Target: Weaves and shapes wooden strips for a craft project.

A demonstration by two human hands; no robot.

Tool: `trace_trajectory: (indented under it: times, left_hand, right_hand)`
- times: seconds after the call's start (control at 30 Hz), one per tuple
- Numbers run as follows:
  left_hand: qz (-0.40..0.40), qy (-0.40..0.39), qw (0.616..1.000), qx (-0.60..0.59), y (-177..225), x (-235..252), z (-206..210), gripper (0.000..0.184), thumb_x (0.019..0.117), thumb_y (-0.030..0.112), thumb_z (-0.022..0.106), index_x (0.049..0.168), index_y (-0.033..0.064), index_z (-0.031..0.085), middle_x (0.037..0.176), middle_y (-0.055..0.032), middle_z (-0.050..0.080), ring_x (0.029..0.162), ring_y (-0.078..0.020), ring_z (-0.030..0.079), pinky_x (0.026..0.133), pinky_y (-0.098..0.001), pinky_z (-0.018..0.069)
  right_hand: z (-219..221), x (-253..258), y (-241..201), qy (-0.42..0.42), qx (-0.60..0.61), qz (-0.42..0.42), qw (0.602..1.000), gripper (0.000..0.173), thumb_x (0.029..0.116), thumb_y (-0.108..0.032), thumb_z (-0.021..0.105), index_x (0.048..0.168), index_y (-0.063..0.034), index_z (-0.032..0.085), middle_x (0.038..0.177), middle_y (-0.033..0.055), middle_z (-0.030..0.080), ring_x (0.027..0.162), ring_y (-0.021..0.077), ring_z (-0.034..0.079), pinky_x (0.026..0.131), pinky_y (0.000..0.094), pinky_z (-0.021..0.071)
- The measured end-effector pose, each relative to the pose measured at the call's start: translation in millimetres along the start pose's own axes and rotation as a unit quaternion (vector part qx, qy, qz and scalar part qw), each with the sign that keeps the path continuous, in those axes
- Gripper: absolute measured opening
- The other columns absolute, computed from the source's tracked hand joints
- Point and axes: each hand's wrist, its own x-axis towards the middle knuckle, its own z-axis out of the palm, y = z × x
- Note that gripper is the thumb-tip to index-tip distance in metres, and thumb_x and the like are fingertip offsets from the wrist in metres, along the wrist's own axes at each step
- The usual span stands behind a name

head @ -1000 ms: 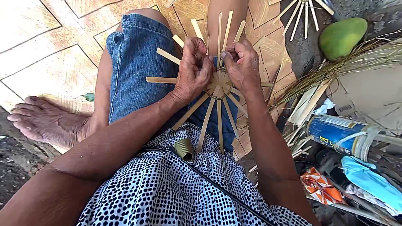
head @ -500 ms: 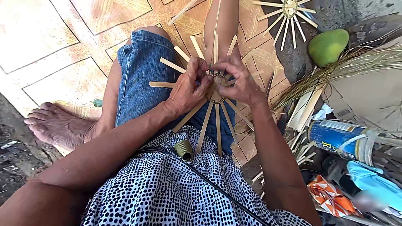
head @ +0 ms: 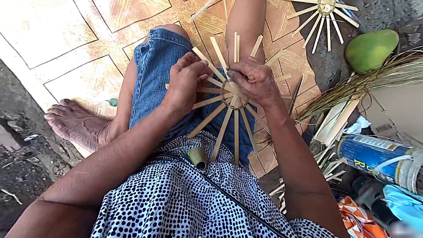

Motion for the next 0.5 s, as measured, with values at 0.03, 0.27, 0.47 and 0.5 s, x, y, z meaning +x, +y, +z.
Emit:
trace_trajectory:
  times: [0.03,0.27,0.47,0.5]
  left_hand:
    - [-0.031,0.001,1.0,0.001,6,3,1,0.038,0.1036,0.008,0.052,0.14,-0.0001,0.048,0.125,-0.0115,0.062,0.103,-0.0147,0.068,0.088,-0.0283,0.058]
    - [-0.069,-0.059,0.995,0.036,10,12,1,0.031,0.0956,0.001,0.054,0.125,0.0091,0.054,0.122,-0.0057,0.067,0.101,-0.0105,0.066,0.077,-0.0245,0.0518]
    - [-0.021,-0.114,0.993,-0.029,2,12,-3,0.05,0.0848,-0.01,0.053,0.13,0.0082,0.047,0.137,-0.0097,0.061,0.121,-0.0154,0.062,0.098,-0.0324,0.0518]
    - [-0.019,-0.115,0.993,-0.022,1,12,-4,0.049,0.0862,-0.01,0.053,0.131,0.0085,0.046,0.134,-0.0096,0.063,0.117,-0.0148,0.064,0.097,-0.0314,0.0529]
  right_hand:
    - [4,0,-1,0.016,-0.008,0.013,1.0,0.018,0.1004,-0.009,0.062,0.103,0.0026,0.076,0.092,0.0149,0.075,0.086,0.0228,0.069,0.081,0.032,0.0544]
    - [21,5,-2,0.066,-0.009,0.094,0.993,0.025,0.1037,-0.011,0.055,0.118,0.0,0.073,0.099,0.0136,0.075,0.086,0.0216,0.068,0.082,0.0355,0.0534]
    - [23,11,-2,-0.02,-0.075,0.077,0.994,0.028,0.1039,-0.014,0.053,0.116,-0.0082,0.077,0.097,0.0116,0.074,0.089,0.0295,0.067,0.082,0.0454,0.0501]
    - [22,10,0,-0.039,-0.075,0.072,0.994,0.028,0.1036,-0.014,0.053,0.116,-0.0094,0.078,0.09,0.0117,0.07,0.086,0.0298,0.063,0.08,0.0453,0.0478]
